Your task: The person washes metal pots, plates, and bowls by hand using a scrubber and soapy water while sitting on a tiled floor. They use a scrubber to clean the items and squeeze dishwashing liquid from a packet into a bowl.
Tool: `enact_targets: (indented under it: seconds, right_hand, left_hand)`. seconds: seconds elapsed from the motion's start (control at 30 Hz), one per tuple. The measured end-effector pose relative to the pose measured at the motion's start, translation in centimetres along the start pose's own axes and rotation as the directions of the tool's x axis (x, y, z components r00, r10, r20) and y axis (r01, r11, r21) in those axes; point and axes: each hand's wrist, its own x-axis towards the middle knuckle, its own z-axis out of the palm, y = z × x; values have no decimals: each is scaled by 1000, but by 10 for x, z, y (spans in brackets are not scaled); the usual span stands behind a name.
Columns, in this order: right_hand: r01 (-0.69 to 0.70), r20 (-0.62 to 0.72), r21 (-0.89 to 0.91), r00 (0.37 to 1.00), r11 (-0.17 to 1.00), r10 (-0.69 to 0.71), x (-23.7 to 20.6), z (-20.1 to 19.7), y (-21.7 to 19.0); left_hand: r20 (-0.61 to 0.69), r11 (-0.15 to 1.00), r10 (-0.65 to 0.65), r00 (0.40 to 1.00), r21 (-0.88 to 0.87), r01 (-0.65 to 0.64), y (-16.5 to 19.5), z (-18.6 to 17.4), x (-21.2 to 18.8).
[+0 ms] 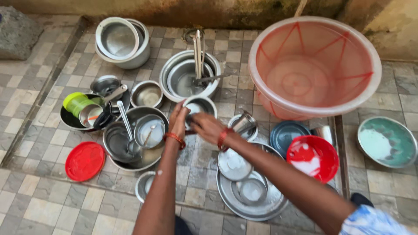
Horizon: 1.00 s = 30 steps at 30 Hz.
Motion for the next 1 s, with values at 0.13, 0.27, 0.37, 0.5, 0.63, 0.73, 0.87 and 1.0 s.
enact_targets:
  seconds: [0.13, 0.27, 0.37, 0.5, 0.63, 0.73, 0.87, 1.0]
  right_hand:
    - [162, 78, -154, 985, 975, -152, 10, -11, -20]
    - [346, 169, -440, 938, 829, -302, 7, -25, -40]
    - [91, -71, -360, 990, 929, -124, -3, -32, -52]
    - [89, -235, 42, 969, 995, -77, -19, -35, -55]
    - [178, 60, -95, 983, 979, -173, -40, -31, -52]
    - [381, 310, -580, 921, 720, -237, -54, -29, -45]
    - [84, -12, -195, 996, 977, -88, -71, -19, -44]
    - [510, 338, -587, 860, 629, -383, -85, -23, -52]
  left_hand:
    - [-94, 954, -136, 986, 257, 156, 34, 9, 2]
    - [82, 850, 130, 988, 504, -153, 59, 16, -14]
    - [122, 794, 106, 987, 587, -157, 72, 28, -35]
    - [80, 884, 151, 985, 436, -170, 82, 38, -52]
    - [104, 717, 109, 989, 680, -151, 69, 32, -56]
    - [167, 733, 196, 966, 630, -258, 56, 29, -50]
    - [259, 662, 320, 911, 627, -411, 41, 34, -43]
    - [283, 662, 116, 952, 693, -287, 38, 43, -54]
